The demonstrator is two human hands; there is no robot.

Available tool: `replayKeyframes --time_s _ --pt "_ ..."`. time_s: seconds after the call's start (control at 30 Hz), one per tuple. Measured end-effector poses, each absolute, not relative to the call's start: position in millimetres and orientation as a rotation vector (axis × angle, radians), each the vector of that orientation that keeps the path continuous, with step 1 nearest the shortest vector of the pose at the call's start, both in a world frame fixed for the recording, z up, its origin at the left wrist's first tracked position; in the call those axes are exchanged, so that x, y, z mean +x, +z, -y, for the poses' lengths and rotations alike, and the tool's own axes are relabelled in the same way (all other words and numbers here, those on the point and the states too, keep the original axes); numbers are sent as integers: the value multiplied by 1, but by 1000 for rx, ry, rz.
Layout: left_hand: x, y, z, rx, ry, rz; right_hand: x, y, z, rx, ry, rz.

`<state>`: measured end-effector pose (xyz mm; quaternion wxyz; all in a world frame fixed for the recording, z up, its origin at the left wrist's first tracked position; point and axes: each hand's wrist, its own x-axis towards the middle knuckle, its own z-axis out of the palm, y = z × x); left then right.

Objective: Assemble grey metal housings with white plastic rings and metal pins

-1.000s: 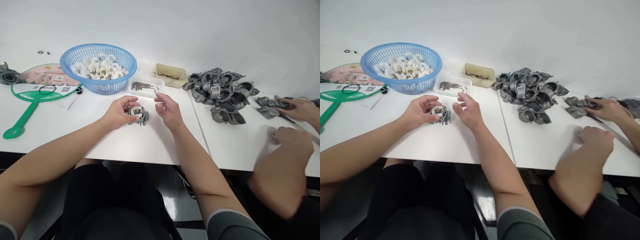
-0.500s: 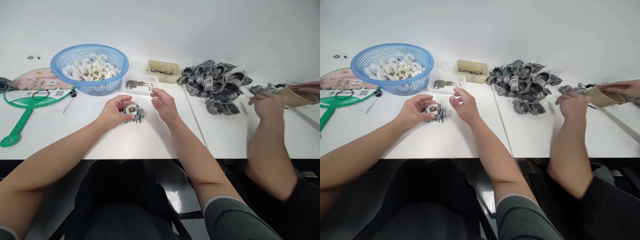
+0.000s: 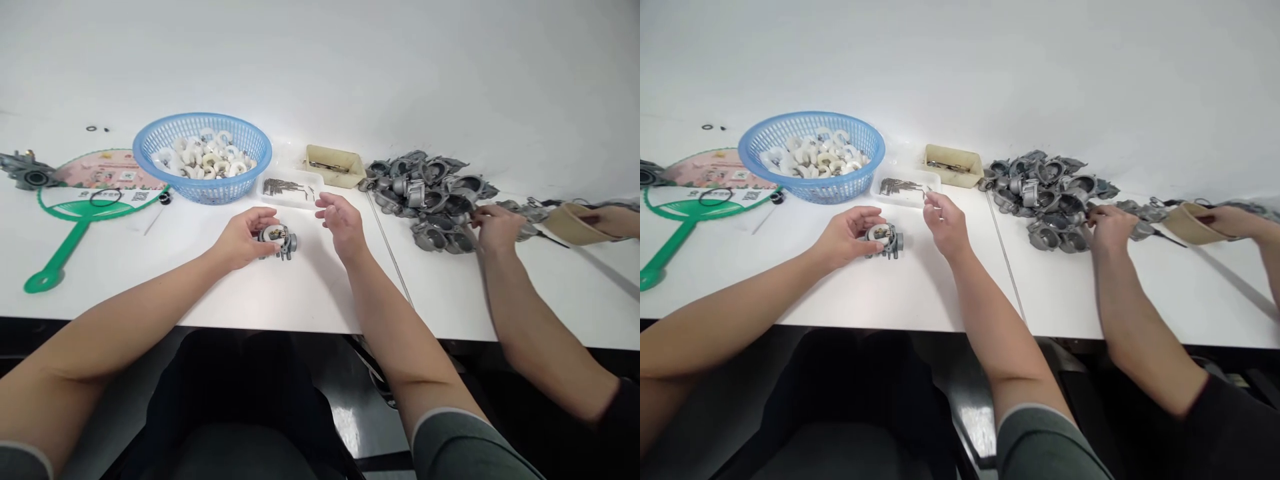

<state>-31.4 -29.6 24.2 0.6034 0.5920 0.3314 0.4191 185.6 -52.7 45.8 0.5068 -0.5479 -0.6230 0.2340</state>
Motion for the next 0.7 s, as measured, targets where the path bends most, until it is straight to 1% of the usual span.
replayKeyframes --time_s 0.27,0.7 --pt "-33 22 28 1430 997 -749 181 41 47 -1260 558 1520" --pt "-24 22 29 1433 929 -769 199 43 48 -1351 523 1619"
